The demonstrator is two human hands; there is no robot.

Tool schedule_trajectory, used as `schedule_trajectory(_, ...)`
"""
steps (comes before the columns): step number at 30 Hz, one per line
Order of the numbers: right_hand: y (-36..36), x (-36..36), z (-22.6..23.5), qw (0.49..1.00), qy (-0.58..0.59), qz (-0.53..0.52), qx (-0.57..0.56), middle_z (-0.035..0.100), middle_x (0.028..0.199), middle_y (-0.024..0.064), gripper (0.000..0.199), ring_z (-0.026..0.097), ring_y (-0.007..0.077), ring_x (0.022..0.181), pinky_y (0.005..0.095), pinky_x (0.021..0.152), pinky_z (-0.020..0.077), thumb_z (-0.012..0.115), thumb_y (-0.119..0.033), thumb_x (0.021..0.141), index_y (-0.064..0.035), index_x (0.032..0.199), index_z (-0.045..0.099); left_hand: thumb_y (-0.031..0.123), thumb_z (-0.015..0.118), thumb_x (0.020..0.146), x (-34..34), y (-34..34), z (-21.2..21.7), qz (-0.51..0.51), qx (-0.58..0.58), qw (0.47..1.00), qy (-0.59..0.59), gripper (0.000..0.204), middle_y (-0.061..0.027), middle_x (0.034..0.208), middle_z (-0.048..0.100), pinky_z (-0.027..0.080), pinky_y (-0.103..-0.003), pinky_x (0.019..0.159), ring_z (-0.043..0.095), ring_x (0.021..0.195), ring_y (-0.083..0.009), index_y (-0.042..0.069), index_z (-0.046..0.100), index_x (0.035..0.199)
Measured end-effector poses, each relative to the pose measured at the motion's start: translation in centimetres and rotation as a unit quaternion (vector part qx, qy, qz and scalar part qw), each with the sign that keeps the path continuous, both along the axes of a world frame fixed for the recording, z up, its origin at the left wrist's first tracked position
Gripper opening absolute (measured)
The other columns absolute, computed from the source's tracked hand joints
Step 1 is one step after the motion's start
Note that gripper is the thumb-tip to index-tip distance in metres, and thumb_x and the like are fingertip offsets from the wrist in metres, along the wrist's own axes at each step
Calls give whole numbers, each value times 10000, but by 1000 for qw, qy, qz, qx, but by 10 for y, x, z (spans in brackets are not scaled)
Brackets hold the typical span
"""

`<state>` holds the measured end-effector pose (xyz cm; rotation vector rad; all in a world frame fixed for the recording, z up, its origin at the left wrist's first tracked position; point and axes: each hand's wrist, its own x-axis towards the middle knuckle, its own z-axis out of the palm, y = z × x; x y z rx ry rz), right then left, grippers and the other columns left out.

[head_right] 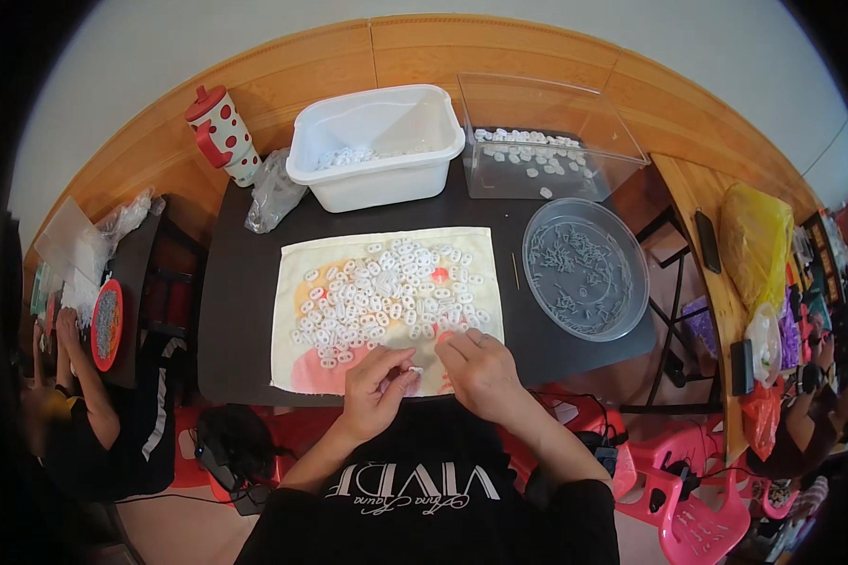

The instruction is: Sort and assemble small white plastic rings and black pins at a workbench.

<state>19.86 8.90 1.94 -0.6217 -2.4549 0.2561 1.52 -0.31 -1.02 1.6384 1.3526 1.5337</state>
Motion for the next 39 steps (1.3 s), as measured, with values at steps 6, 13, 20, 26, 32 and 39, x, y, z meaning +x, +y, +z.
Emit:
schedule_trajectory(6, -10, -5, 12, 992, -119, 7, 43, 586, 886, 122, 259, 593, 295, 771, 379, 686, 500, 609, -46, 712, 8, 965, 621, -112, 646, 842, -1, -1, -4, 1, -3, 1000, -7, 380, -82, 858, 614, 449, -219, 579, 586, 702, -127, 0, 657, 1205)
schedule_trajectory(13, 1, 3, -3, 991, 24, 13, -135, 609, 957, 131, 171, 627, 259, 859, 327, 737, 507, 638, 69, 809, 15, 971, 629, -107, 651, 842, -1, -2, 0, -6, -4, 1000, -30, 379, -82, 862, 616, 462, -225, 588, 592, 712, -124, -1, 656, 1206)
schedule_trajectory(20, -11, -15, -10, 861, 218, 70, -454, 620, 928, 83, 54, 589, 164, 833, 285, 741, 472, 614, 26, 940, 9, 989, 628, -111, 642, 857, -1, -2, -4, -17, -14, 998, -54, 375, -93, 896, 630, 502, -221, 594, 635, 731, -132, -4, 645, 1216)
schedule_trajectory(26, -8, -19, -4, 894, 183, 85, -399, 631, 903, 104, 81, 615, 230, 850, 311, 770, 473, 604, 42, 928, 6, 997, 623, -114, 641, 858, -2, -2, -3, -21, -17, 998, -57, 376, -98, 900, 631, 512, -222, 594, 652, 727, -139, -9, 636, 1220)
schedule_trajectory(32, -5, -19, 1, 926, 144, 104, -333, 634, 906, 151, 103, 620, 331, 837, 368, 745, 486, 607, 49, 908, 10, 1002, 619, -118, 640, 857, -3, -1, -1, -18, -13, 999, -40, 360, -103, 896, 631, 518, -225, 590, 665, 725, -147, -23, 631, 1204)
schedule_trajectory(39, -1, -19, 4, 943, 116, 124, -286, 624, 894, 166, 123, 610, 366, 823, 405, 720, 483, 600, 51, 901, -2, 1012, 607, -125, 639, 851, -3, -1, 0, -18, -13, 999, -41, 346, -101, 893, 631, 508, -228, 595, 655, 719, -147, -33, 630, 1185)
